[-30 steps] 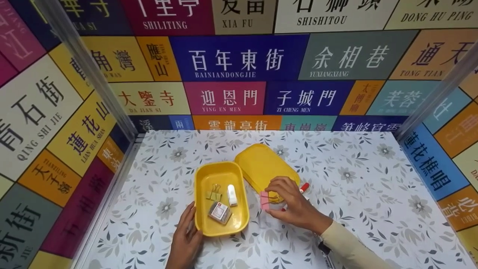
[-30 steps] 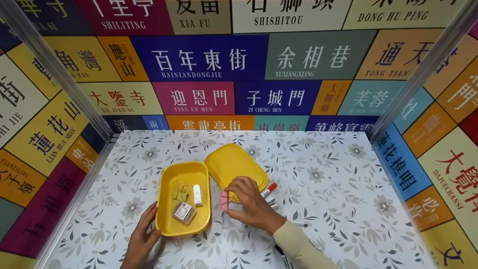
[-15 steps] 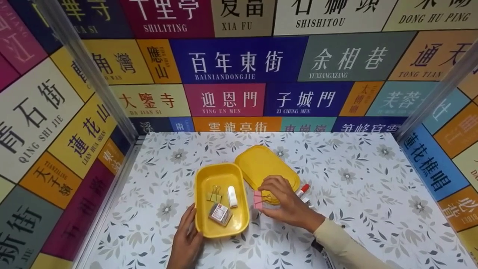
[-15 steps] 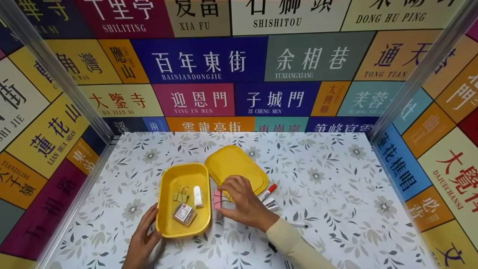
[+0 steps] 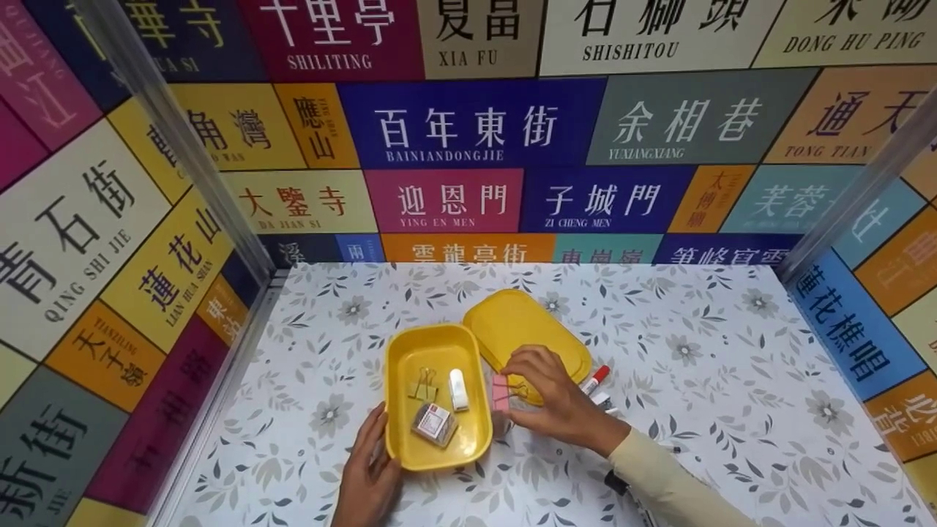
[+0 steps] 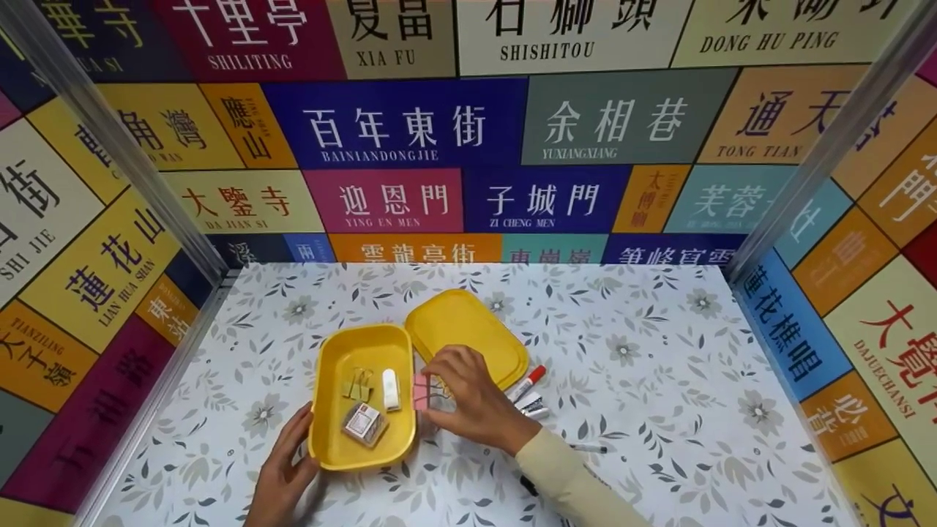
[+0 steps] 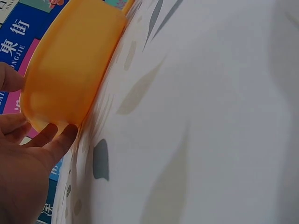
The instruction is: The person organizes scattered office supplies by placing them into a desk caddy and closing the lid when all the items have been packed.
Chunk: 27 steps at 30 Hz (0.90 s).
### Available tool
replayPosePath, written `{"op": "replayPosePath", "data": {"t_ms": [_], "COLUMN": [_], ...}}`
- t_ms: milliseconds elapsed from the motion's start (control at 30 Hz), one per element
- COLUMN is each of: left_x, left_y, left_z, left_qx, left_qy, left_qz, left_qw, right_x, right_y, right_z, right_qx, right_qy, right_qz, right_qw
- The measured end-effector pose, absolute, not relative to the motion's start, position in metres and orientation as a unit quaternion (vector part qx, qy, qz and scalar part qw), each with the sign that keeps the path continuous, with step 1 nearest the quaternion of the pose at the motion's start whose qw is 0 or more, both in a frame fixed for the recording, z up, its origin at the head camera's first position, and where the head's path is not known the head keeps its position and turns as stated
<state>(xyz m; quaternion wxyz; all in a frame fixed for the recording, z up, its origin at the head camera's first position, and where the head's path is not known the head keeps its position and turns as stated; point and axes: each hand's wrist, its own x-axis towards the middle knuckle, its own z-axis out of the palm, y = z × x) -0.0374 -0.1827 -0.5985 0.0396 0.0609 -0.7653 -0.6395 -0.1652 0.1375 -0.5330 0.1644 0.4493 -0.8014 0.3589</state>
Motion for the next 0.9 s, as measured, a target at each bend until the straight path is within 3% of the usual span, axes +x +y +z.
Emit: {"op": "replayPosePath", "data": {"t_ms": [533,900], "left_x": [-0.038,-0.036], "left_y": [-0.181,-0.186], "left_z": [-0.596,-0.598], "left_qx": [0.082,0.029], "left_qy": [-0.773,-0.765], "left_qz": [-0.628,-0.641], "left_qw": [0.034,0.048], "right_x": [-0.169,-0.171], "right_y": [0.126,0.116], "right_z": [-0.534,-0.534], "right_qx": [0.448,0.451], "right_qy": [-0.805,-0.803], "right_qz": [0.359,0.358], "right_qw": [0.148,0.151]}}
